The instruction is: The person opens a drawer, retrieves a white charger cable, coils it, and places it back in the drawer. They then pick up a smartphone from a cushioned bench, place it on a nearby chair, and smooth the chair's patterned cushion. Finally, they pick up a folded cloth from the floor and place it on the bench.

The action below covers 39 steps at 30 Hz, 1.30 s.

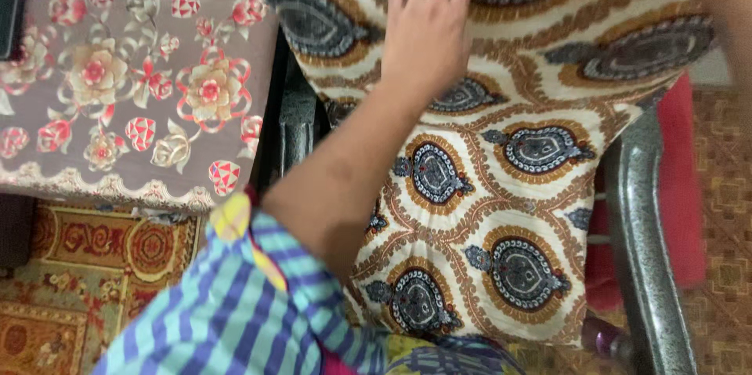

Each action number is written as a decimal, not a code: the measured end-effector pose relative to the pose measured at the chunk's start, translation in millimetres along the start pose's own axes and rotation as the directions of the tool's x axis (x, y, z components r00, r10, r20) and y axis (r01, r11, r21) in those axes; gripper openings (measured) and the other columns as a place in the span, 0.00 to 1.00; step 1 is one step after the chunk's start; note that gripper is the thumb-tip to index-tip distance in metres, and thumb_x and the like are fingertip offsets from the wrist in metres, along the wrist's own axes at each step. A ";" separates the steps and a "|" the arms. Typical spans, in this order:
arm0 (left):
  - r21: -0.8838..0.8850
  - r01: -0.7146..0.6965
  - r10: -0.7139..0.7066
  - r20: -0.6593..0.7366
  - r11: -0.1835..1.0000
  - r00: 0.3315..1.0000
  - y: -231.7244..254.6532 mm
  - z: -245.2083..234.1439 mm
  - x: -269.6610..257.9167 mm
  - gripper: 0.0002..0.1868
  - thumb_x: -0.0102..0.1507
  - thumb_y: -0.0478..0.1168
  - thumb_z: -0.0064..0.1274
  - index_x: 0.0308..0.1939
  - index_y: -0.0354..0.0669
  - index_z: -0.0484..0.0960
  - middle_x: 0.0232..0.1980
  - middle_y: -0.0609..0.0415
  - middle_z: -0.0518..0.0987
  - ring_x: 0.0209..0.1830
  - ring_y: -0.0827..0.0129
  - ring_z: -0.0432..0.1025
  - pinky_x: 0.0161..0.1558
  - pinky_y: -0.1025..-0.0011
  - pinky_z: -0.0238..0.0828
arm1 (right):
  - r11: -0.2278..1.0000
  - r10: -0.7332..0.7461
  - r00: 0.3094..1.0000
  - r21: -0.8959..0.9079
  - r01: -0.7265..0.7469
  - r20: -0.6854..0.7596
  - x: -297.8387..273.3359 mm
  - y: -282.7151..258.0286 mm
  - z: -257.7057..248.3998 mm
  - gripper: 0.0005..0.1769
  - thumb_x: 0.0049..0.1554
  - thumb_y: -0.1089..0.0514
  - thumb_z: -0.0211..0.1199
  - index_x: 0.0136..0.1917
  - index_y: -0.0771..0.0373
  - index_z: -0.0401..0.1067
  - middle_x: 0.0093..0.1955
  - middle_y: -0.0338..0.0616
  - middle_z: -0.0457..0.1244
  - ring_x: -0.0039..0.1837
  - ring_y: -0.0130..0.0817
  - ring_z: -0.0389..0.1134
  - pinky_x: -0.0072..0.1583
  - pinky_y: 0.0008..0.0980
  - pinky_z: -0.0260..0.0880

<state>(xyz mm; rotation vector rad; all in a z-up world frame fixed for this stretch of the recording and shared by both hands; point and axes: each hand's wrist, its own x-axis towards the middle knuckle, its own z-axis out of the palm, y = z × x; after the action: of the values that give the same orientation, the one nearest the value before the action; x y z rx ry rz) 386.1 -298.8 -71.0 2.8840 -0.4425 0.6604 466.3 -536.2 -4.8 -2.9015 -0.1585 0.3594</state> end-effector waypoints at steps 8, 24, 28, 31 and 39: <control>-0.121 -0.018 0.019 0.007 0.993 1.000 25.0 -58.1 -78.7 0.45 0.57 0.50 0.60 0.76 0.45 0.60 0.78 0.47 0.59 0.82 0.54 0.47 0.79 0.40 0.34 | 0.997 0.074 0.992 0.019 -0.076 0.103 -7.5 -20.9 5.5 0.30 0.68 0.33 0.47 0.61 0.54 0.80 0.57 0.57 0.70 0.58 0.53 0.72 0.66 0.56 0.67; -0.308 0.330 0.046 0.789 0.892 0.612 42.6 -46.3 7.0 0.34 0.64 0.66 0.50 0.54 0.40 0.84 0.59 0.41 0.80 0.58 0.50 0.75 0.59 0.55 0.70 | 0.998 0.051 0.958 -0.032 -0.063 -0.281 -174.7 -56.0 49.0 0.21 0.63 0.40 0.50 0.57 0.47 0.80 0.51 0.53 0.70 0.54 0.57 0.71 0.56 0.56 0.69; -0.457 0.315 0.216 0.789 0.832 0.575 49.8 -21.4 4.8 0.30 0.58 0.58 0.58 0.50 0.33 0.85 0.53 0.42 0.84 0.50 0.56 0.79 0.53 0.60 0.73 | 0.997 -0.081 0.893 -0.035 0.073 -0.443 -197.7 -49.9 68.8 0.18 0.62 0.44 0.54 0.53 0.54 0.79 0.51 0.50 0.69 0.52 0.56 0.70 0.52 0.56 0.69; -0.455 0.494 0.212 0.856 0.741 0.471 59.4 -22.0 -1.2 0.27 0.60 0.51 0.61 0.45 0.24 0.86 0.47 0.32 0.86 0.35 0.55 0.76 0.39 0.51 0.71 | 0.994 -0.092 0.883 0.009 0.109 -0.461 -205.6 -37.5 78.7 0.19 0.60 0.46 0.54 0.56 0.55 0.78 0.52 0.50 0.69 0.53 0.55 0.70 0.53 0.54 0.69; -0.582 0.254 0.329 0.709 0.772 0.624 95.4 -50.5 -73.7 0.17 0.54 0.53 0.67 0.37 0.45 0.90 0.40 0.53 0.88 0.37 0.69 0.80 0.43 0.68 0.74 | 0.896 -0.040 0.920 0.422 -0.140 0.389 -171.8 6.8 90.4 0.24 0.53 0.57 0.57 0.63 0.54 0.76 0.58 0.53 0.73 0.58 0.44 0.75 0.62 0.43 0.75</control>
<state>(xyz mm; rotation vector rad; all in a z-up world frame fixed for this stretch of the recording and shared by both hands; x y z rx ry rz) 272.2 -360.0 -51.3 2.2904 -0.6622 -0.7374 278.4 -547.7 -52.6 -2.3551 -0.0495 0.8615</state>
